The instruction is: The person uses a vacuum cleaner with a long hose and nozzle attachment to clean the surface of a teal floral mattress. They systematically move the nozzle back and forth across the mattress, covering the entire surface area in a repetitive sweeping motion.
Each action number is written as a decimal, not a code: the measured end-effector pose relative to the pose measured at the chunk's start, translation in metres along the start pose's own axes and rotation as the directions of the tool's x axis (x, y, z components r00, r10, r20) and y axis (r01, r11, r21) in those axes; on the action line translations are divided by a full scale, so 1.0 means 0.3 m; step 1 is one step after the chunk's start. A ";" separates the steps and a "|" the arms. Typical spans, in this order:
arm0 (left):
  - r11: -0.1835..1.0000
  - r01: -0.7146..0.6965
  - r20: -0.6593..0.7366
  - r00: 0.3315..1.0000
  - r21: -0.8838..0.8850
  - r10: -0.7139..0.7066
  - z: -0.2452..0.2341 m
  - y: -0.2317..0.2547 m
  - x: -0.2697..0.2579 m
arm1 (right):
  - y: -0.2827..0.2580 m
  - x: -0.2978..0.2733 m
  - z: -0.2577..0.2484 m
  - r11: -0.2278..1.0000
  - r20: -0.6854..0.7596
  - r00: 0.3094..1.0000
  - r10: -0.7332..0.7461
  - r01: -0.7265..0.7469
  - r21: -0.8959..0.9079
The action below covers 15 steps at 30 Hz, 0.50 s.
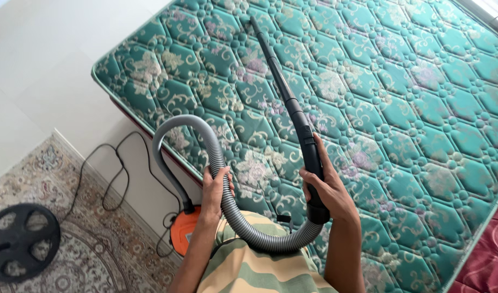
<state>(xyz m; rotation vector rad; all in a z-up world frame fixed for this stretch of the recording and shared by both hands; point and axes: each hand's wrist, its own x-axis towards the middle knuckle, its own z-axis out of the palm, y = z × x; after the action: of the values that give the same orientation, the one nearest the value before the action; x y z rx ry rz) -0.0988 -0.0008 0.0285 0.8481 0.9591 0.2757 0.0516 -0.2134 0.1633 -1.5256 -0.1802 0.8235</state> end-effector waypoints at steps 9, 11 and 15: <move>0.996 -0.016 0.027 1.000 0.087 0.014 0.060 0.180 0.239 | -0.010 0.224 0.040 0.994 -0.028 1.000 0.002 0.001 0.111; 0.996 -0.007 0.054 0.999 0.089 0.002 0.086 0.194 0.279 | -0.004 0.236 0.032 0.992 -0.057 0.998 0.012 -0.005 0.123; 0.992 0.056 0.067 0.996 0.115 -0.064 0.126 0.175 0.308 | 0.019 0.245 -0.004 0.989 -0.111 0.993 0.030 -0.013 0.144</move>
<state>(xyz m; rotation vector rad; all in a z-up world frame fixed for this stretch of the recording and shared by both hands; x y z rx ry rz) -0.0079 0.0656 0.0224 0.9245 0.9390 0.1400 0.1037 -0.1732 0.1297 -1.4362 -0.0206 0.7490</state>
